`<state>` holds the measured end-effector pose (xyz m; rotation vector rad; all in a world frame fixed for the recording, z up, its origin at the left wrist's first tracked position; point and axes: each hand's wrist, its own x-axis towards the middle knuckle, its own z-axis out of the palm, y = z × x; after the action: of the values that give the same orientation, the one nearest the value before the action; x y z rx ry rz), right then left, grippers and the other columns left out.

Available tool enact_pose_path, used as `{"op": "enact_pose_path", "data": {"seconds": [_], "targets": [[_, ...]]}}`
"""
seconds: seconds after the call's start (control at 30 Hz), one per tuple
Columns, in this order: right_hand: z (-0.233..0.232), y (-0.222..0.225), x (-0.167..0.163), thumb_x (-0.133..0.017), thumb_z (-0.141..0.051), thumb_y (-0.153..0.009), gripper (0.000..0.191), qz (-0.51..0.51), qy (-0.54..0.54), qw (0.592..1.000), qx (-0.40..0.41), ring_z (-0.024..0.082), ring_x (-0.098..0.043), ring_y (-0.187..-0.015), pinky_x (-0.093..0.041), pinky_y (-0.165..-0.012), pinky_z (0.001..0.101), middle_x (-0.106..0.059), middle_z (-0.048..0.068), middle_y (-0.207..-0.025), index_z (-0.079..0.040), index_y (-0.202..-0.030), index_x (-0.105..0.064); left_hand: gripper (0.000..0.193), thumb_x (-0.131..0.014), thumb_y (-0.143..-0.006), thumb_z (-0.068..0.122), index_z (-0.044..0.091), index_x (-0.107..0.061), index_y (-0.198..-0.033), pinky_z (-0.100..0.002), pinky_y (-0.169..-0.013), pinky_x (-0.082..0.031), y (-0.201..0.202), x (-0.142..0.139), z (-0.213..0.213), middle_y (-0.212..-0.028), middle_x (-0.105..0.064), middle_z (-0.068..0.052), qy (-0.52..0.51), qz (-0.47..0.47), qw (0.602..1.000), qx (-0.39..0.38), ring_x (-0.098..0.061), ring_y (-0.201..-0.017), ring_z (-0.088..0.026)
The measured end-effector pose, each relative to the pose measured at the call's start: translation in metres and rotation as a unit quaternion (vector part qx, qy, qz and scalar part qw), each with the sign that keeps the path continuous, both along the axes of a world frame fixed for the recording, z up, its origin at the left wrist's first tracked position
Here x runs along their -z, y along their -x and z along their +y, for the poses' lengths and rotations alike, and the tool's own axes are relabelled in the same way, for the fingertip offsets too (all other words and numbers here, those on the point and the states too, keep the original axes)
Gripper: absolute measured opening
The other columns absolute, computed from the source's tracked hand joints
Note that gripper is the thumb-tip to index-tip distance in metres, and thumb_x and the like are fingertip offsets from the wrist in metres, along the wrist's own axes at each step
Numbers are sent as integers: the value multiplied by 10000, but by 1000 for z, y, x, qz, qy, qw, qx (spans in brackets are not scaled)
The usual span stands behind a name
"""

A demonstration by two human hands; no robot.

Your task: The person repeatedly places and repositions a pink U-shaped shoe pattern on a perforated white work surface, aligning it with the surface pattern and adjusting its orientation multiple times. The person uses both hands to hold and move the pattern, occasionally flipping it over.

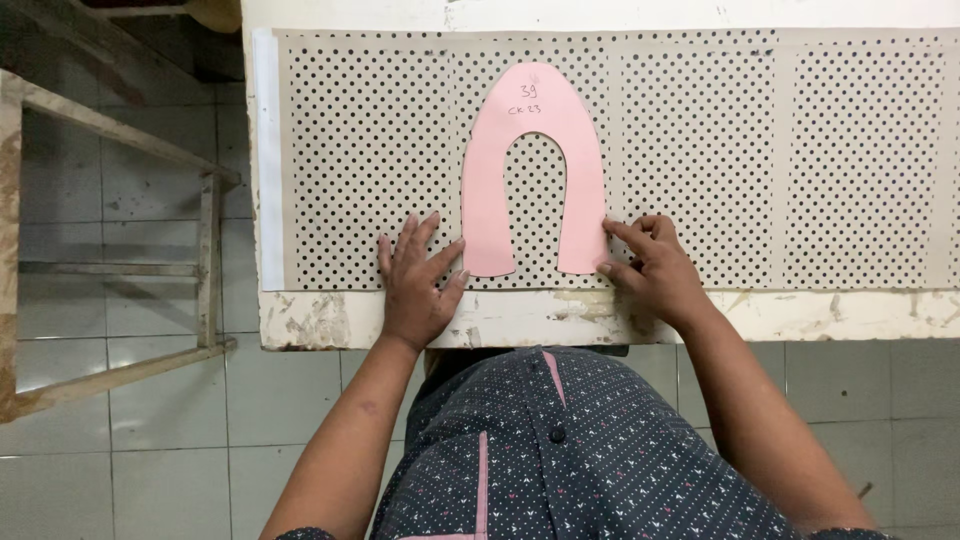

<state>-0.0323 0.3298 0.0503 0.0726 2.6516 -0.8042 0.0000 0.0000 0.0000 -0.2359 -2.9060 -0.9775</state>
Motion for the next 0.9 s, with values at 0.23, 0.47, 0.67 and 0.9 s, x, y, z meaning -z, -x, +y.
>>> {"op": "enact_pose_path", "data": {"seconds": [0.23,0.47,0.67,0.9], "targets": [[8,12,3,-790,-364,-836,618,11,12,1000,-6,201,-628,-923,-560,-869,359,-485,45,-1240,-296,-1424,-615,334,-702,-909,309,184,-752,-1215,-603,-1253,-13,11,-4,7,-1575,-447,-114,0,5,1000,-3,-247,-1549,-323],[20,35,2,-797,-366,-830,623,16,9,1000,-14,193,-630,-918,-555,-864,357,-479,48,-1238,-294,-1422,-616,344,-702,-907,307,173,-749,-1221,-610,-1248,-12,31,-5,16,-1565,-451,-120,-2,3,1000,-4,-249,-1545,-326],[22,38,1,-795,-376,-835,614,7,-4,1000,-11,181,-622,-899,-556,-874,348,-480,35,-1228,-304,-1419,-620,344,-701,-914,309,177,-746,-1229,-614,-1249,-18,34,-3,21,-1563,-452,-122,8,6,1000,-5,-254,-1544,-329],[29,42,0,-796,-363,-831,609,3,3,1000,-11,177,-619,-897,-558,-873,341,-481,33,-1220,-304,-1414,-627,344,-701,-906,304,181,-747,-1225,-610,-1248,-17,36,-2,27,-1562,-454,-121,4,7,1000,-6,-257,-1542,-327]]}}
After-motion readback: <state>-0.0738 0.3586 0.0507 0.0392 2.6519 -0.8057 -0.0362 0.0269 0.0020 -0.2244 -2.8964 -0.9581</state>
